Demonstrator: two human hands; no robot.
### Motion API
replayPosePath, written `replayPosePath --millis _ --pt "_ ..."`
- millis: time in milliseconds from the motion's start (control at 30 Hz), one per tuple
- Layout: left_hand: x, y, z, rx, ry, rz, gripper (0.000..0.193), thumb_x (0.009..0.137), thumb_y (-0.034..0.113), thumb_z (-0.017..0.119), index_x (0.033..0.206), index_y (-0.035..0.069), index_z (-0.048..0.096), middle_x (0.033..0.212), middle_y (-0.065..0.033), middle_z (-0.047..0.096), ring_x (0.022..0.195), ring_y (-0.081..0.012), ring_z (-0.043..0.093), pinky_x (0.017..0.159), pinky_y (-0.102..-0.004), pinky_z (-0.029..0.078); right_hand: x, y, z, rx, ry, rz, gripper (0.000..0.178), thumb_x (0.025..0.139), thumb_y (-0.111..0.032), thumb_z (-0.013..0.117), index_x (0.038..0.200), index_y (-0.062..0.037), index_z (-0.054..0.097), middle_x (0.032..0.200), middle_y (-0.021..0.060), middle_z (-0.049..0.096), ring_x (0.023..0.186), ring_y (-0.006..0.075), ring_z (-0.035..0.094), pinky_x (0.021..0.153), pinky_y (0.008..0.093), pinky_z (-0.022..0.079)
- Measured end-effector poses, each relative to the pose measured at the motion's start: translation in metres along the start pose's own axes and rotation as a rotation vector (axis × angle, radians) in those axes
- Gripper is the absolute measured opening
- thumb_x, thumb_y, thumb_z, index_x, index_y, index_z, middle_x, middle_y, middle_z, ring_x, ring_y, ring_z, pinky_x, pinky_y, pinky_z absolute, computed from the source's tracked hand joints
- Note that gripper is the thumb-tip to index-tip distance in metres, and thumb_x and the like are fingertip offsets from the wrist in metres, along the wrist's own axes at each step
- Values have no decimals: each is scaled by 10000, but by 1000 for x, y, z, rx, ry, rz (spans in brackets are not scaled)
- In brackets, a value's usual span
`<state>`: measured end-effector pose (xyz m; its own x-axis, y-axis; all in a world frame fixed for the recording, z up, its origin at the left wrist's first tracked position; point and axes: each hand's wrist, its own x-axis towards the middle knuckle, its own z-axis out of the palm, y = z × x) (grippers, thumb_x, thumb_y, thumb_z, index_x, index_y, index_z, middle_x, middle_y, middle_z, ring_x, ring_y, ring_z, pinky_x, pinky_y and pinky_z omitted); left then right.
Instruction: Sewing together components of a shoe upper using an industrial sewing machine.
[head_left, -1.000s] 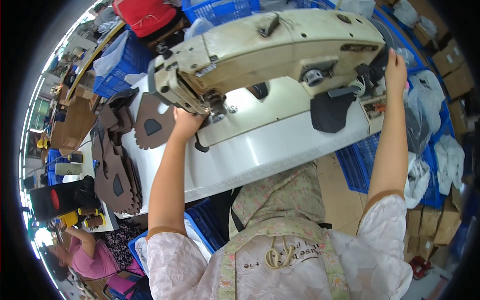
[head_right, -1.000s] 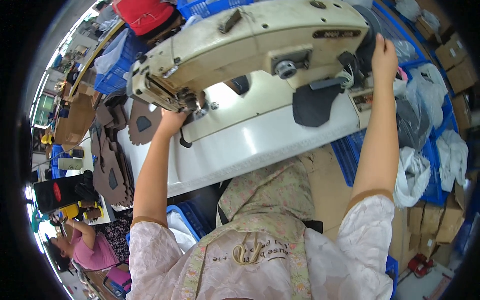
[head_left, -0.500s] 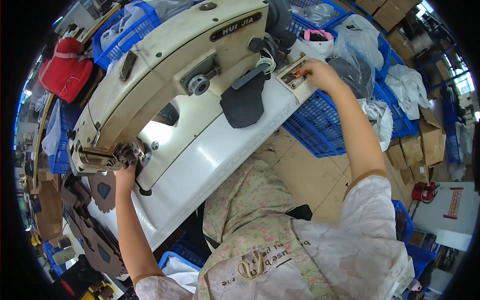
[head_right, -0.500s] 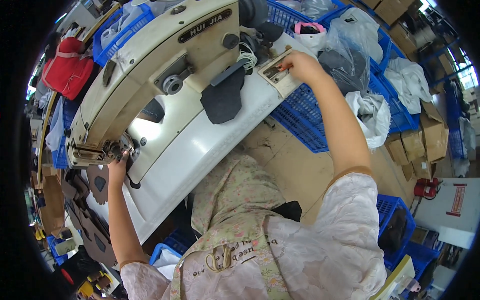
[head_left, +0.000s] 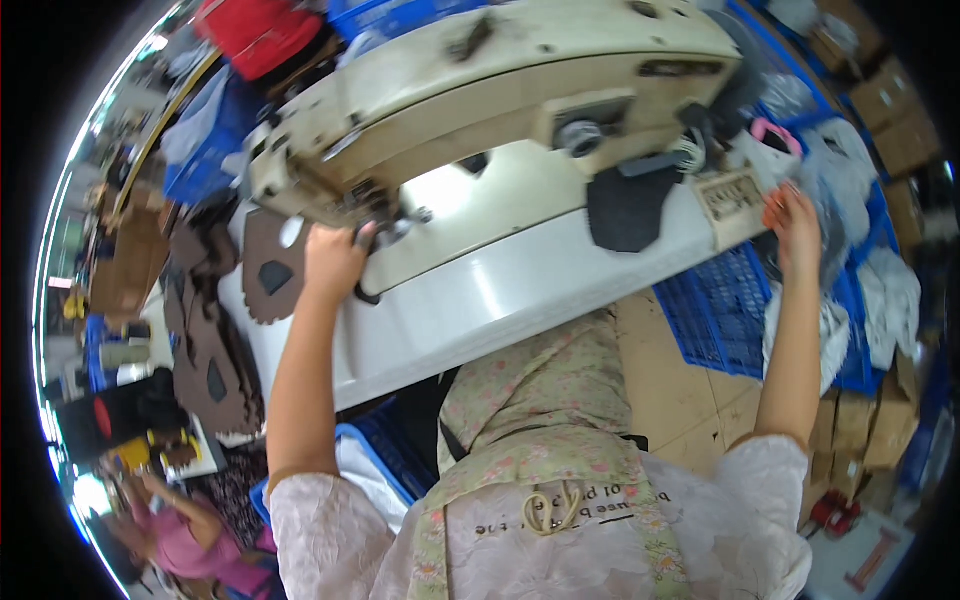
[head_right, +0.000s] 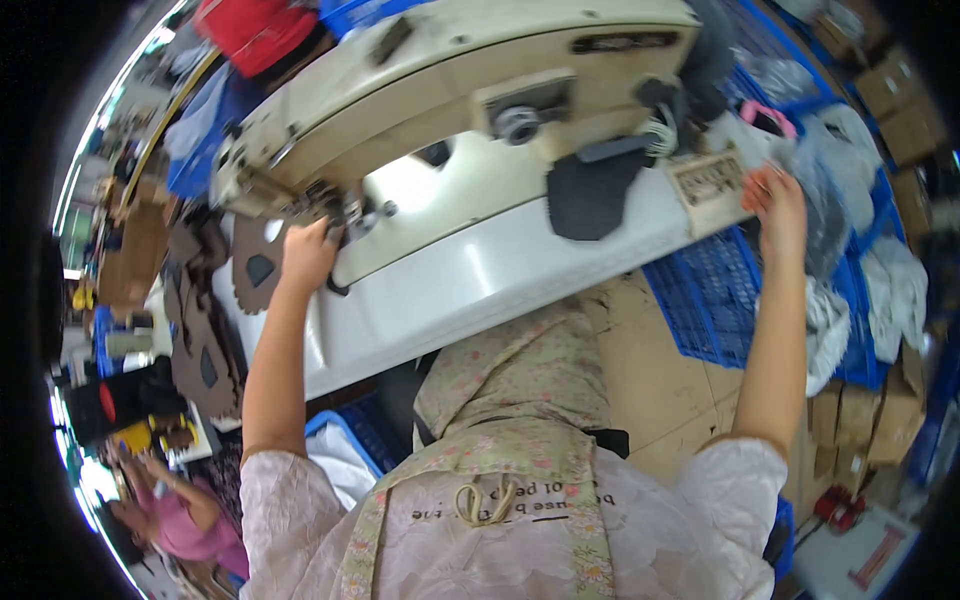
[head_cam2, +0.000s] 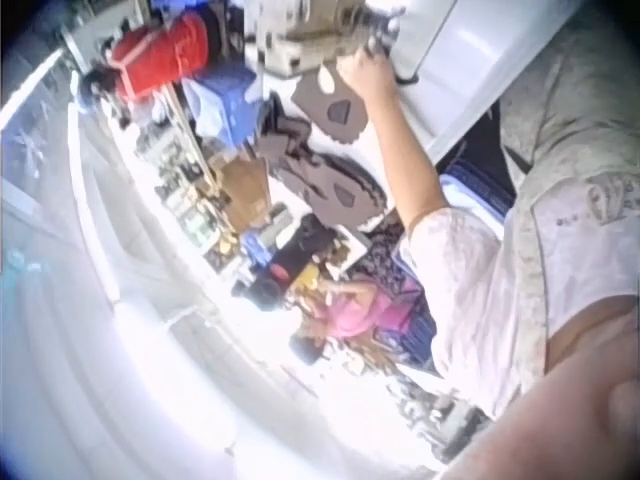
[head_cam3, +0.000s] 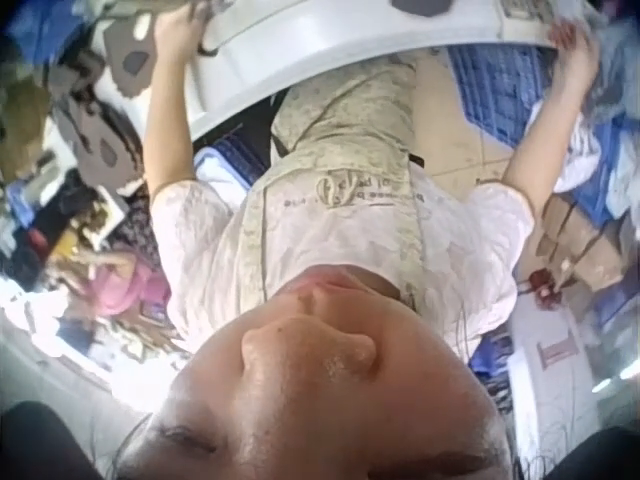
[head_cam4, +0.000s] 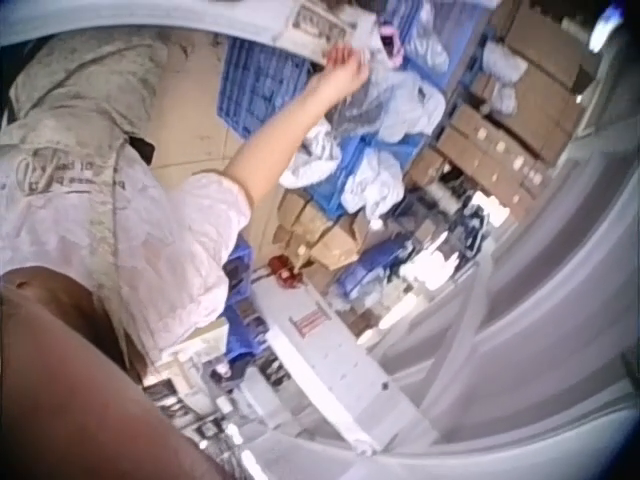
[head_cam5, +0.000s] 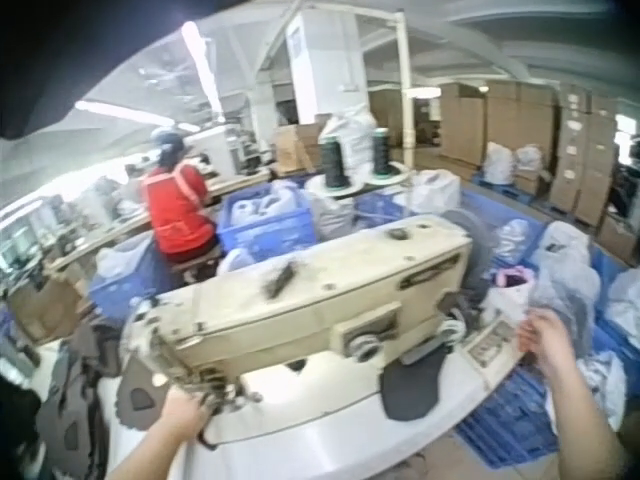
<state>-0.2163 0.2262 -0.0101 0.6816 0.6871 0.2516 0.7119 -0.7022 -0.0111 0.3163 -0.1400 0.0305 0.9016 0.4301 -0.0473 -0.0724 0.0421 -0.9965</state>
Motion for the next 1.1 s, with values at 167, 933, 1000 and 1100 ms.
replayPosePath --millis 167,933,1000,1100 --pt "-7 46 -21 213 -165 -244 517 915 553 553 1095 80 662 1146 -148 605 1110 -299 546 848 -477 472 -56 -20 48 405 -219 116 138 962 -192 594 1020 -72 559 812 24 579 819 140 585 688 266 463" --pt "-36 38 11 -252 77 -57 658 872 317 569 1407 -43 436 1465 -291 407 1398 -383 373 1163 -489 257 -306 15 419 428 -596 -553 489 1020 -99 477 1427 63 260 1135 139 589 796 122 610 732 237 498" --pt "-35 39 13 -224 98 -52 680 828 295 618 1414 -6 449 1468 -304 388 1399 -410 353 1161 -509 248 -294 29 403 323 -663 -593 313 1014 -98 485 1288 51 460 1009 124 649 767 155 641 695 255 513" --pt "-31 40 1 -111 -41 -52 607 919 395 537 1417 54 473 1469 -313 383 1401 -439 336 1160 -529 242 -263 24 375 -267 -807 -1054 194 1002 -88 500 1127 31 587 911 115 677 744 193 665 641 283 521"
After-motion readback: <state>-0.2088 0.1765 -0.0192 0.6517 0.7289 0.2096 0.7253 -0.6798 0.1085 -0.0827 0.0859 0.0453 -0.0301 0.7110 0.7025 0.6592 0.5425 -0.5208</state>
